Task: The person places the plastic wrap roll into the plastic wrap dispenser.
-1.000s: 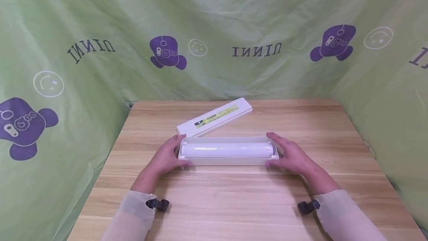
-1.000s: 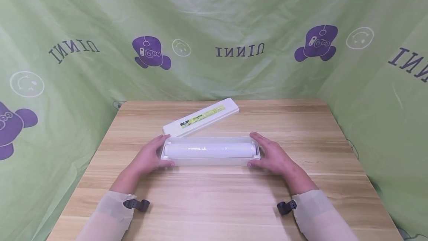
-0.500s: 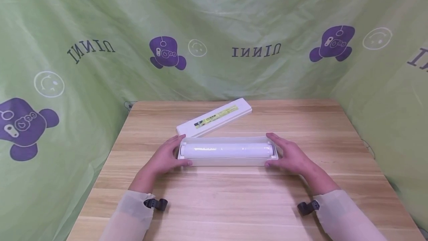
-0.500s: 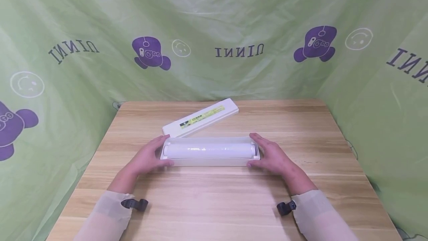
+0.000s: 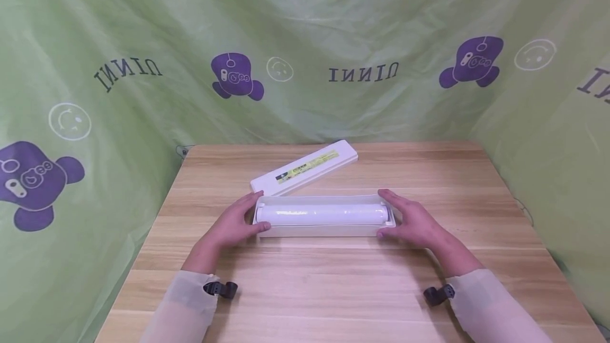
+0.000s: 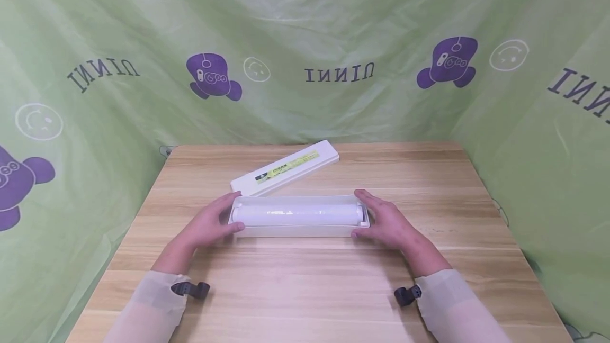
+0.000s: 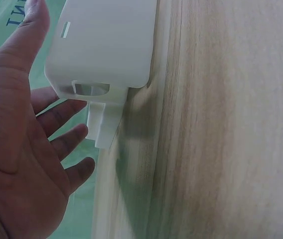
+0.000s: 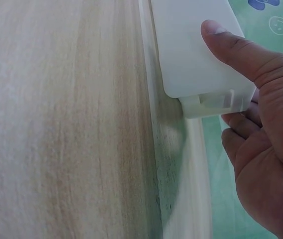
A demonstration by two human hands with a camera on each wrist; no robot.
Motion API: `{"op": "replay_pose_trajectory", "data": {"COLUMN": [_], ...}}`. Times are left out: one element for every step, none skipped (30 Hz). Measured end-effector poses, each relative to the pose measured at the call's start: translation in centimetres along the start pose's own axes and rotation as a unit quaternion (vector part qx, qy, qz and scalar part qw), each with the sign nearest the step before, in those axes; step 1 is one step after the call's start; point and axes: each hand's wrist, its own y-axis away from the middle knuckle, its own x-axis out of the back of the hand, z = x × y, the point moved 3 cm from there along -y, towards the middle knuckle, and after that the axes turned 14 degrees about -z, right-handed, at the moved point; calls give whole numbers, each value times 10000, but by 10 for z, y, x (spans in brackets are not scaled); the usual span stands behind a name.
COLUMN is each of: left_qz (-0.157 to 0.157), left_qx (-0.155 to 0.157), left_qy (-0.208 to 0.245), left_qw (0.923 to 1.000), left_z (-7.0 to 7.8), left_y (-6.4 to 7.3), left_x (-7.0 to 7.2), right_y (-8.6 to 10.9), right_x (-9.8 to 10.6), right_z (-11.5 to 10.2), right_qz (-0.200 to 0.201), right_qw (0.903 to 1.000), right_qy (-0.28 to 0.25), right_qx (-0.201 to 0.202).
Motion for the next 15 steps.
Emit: {"op": "replay_pose_trajectory", "data": {"left_qz": [6,9,25,41,60,88,108,134,163,178,190,197,194,200,204], "left_qx": [-7,-5,-27,-30,-25,-27,-24,-38,-61,-64,-72,-75,-65,-68,-62], "left_qy": [7,18,13,8,-2,-11,-13,-27,-39,-40,-43,-42,-29,-29,-19], "left_qw": [10000,10000,10000,10000,10000,10000,9999,9999,9998,9998,9998,9998,9998,9998,9998], "left_z": [0,-1,-1,-2,-2,-2,-2,-2,-2,-2,-2,-1,-1,-1,-2], "left_y": [0,0,-1,-1,-1,-1,-2,-2,-3,-3,-4,-5,-6,-7,-8], "left_x": [0,0,1,1,2,3,4,5,6,7,7,8,8,9,9], "right_y": [0,0,0,0,0,0,0,0,0,0,0,0,0,0,0], "right_x": [0,0,0,0,0,0,0,0,0,0,0,0,0,0,0], "right_z": [0,0,1,1,1,1,1,1,1,1,1,2,2,2,3], "right_qz": [-3,-6,-5,-10,-9,-8,-3,5,11,10,12,11,9,5,5], "right_qw": [10000,10000,10000,10000,10000,10000,10000,10000,10000,10000,10000,10000,10000,10000,10000], "right_qy": [-3,-6,-14,-27,-33,-29,-22,-27,-29,-26,-26,-24,-25,-28,-16], "right_qx": [-3,-4,-3,1,1,3,4,12,16,17,10,4,-4,-11,-11]}}
